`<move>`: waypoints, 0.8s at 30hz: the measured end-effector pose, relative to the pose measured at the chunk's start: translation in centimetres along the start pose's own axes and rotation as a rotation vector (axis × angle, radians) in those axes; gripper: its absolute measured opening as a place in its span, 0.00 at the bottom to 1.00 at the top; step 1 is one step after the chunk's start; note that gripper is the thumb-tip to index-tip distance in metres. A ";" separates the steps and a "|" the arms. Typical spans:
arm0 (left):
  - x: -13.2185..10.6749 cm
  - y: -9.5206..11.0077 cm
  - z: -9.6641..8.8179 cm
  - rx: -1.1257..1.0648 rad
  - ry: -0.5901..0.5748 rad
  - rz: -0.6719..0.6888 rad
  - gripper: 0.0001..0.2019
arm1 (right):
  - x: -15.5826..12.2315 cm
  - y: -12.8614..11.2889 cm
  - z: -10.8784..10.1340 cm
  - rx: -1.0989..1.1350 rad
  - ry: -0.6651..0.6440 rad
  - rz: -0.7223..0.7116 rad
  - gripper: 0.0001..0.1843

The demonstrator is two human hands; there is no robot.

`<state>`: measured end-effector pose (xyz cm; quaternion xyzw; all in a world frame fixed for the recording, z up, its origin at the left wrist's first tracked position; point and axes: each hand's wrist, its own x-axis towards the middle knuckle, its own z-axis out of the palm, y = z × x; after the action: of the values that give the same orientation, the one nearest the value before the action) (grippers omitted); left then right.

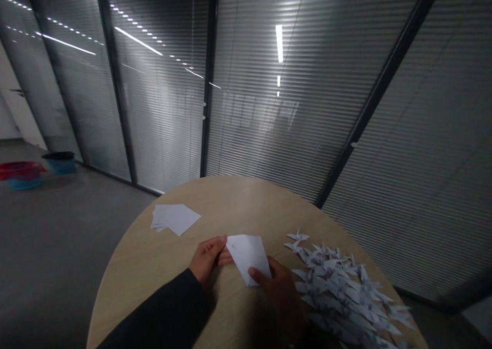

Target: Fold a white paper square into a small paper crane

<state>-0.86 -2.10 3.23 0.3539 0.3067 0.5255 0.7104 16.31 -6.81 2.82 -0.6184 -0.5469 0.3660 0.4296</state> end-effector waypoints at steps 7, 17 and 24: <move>-0.3 0.2 0.2 0.057 -0.012 0.036 0.22 | 0.1 0.3 0.0 -0.054 -0.028 0.017 0.24; -0.2 -0.4 0.0 0.068 0.010 0.080 0.22 | 0.0 -0.1 0.0 -0.097 -0.031 0.034 0.23; -0.6 0.1 0.7 0.040 0.026 0.082 0.22 | 0.0 -0.1 -0.1 -0.115 -0.036 0.008 0.24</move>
<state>-0.51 -2.81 3.74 0.3734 0.3113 0.5525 0.6770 16.37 -6.85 3.00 -0.6374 -0.5724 0.3468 0.3819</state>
